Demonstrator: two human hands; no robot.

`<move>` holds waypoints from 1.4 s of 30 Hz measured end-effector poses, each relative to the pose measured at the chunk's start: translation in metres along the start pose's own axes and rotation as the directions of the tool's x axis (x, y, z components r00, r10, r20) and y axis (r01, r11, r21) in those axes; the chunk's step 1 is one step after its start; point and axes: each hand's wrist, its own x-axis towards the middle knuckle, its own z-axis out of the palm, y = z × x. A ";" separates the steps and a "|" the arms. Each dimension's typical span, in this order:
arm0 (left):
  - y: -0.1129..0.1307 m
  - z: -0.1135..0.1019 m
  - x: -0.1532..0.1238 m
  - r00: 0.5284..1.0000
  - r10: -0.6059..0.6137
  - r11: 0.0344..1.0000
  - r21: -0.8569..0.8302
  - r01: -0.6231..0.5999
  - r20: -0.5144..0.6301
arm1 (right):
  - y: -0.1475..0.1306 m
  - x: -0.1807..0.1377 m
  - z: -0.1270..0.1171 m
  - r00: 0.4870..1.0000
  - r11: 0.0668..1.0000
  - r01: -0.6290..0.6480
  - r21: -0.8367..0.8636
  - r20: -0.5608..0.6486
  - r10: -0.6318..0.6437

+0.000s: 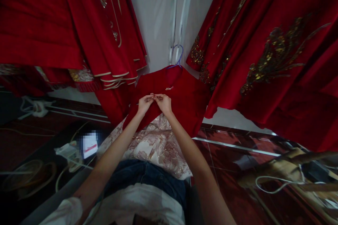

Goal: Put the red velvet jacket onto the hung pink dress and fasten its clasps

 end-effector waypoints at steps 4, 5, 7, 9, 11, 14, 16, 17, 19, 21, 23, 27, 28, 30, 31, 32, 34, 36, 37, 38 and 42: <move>-0.001 -0.003 0.000 1.000 0.016 1.000 0.025 -0.016 0.010 | 0.002 0.001 0.005 0.997 0.993 0.067 -0.099 -0.017 -0.070; -0.002 -0.004 0.000 1.000 0.026 0.999 0.035 -0.027 0.012 | 0.003 0.001 0.006 0.997 0.991 0.078 -0.107 -0.014 -0.080; -0.003 -0.006 0.001 0.999 0.051 0.997 0.054 -0.052 0.020 | 0.005 0.000 0.007 0.996 0.991 0.088 -0.105 -0.018 -0.090; -0.006 -0.007 0.001 0.997 0.067 0.996 0.055 -0.069 0.032 | 0.006 -0.001 0.007 0.995 0.991 0.090 -0.099 -0.035 -0.094; -0.008 -0.007 0.002 0.998 0.056 0.998 0.023 -0.057 0.032 | 0.007 -0.002 0.007 0.994 0.990 0.085 -0.108 -0.057 -0.092; -0.009 -0.007 0.001 1.000 0.010 0.999 -0.038 -0.009 0.027 | 0.006 -0.005 0.008 0.993 0.989 0.076 -0.129 -0.081 -0.087; -0.007 -0.006 0.001 1.000 -0.002 1.000 -0.030 0.003 0.029 | 0.004 -0.006 0.010 0.991 0.987 0.080 -0.138 -0.096 -0.094; -0.005 -0.006 0.001 0.999 0.002 1.000 -0.014 -0.002 0.036 | 0.003 -0.006 0.010 0.990 0.986 0.083 -0.143 -0.104 -0.098; 0.000 -0.007 0.003 0.999 0.016 1.000 0.025 -0.018 0.049 | 0.000 -0.004 0.011 0.989 0.986 0.078 -0.145 -0.115 -0.095; 0.007 -0.011 0.004 0.997 0.016 0.998 0.063 -0.022 0.080 | -0.005 -0.002 0.007 0.994 0.994 0.028 -0.110 -0.104 -0.039; 0.015 -0.021 0.003 0.987 -0.007 0.992 0.124 -0.013 0.163 | -0.013 -0.001 -0.003 0.996 0.996 -0.086 -0.022 -0.023 0.085; 0.028 -0.054 -0.018 0.915 -0.002 0.910 0.381 -0.165 0.403 | -0.036 -0.012 -0.049 0.928 0.940 -0.289 0.180 0.292 0.230; 0.030 -0.061 -0.025 0.899 -0.015 0.878 0.436 -0.198 0.439 | -0.040 -0.018 -0.063 0.922 0.933 -0.293 0.210 0.321 0.218; 0.032 -0.071 -0.038 0.863 -0.074 0.832 0.509 -0.223 0.499 | -0.044 -0.035 -0.087 0.910 0.903 -0.340 0.262 0.334 0.246; 0.032 -0.073 -0.042 0.857 -0.099 0.816 0.534 -0.221 0.506 | -0.043 -0.044 -0.096 0.906 0.891 -0.362 0.273 0.329 0.267; 0.032 -0.074 -0.046 0.857 -0.108 0.804 0.551 -0.223 0.504 | -0.040 -0.053 -0.103 0.900 0.884 -0.381 0.272 0.326 0.289; 0.033 -0.071 -0.049 0.877 -0.076 0.787 0.569 -0.239 0.474 | -0.033 -0.070 -0.108 0.875 0.871 -0.429 0.241 0.350 0.335; 0.034 -0.068 -0.051 0.899 -0.022 0.778 0.572 -0.259 0.437 | -0.027 -0.081 -0.104 0.838 0.875 -0.453 0.171 0.418 0.352; 0.034 -0.067 -0.051 0.904 -0.002 0.774 0.573 -0.269 0.427 | -0.025 -0.085 -0.101 0.825 0.890 -0.436 0.132 0.453 0.337; 0.034 -0.066 -0.052 0.908 0.007 0.770 0.577 -0.273 0.420 | -0.025 -0.087 -0.098 0.820 0.910 -0.402 0.096 0.481 0.311; 0.032 -0.066 -0.054 0.907 -0.009 0.805 0.541 -0.243 0.420 | -0.028 -0.091 -0.093 0.845 0.967 -0.255 0.020 0.490 0.213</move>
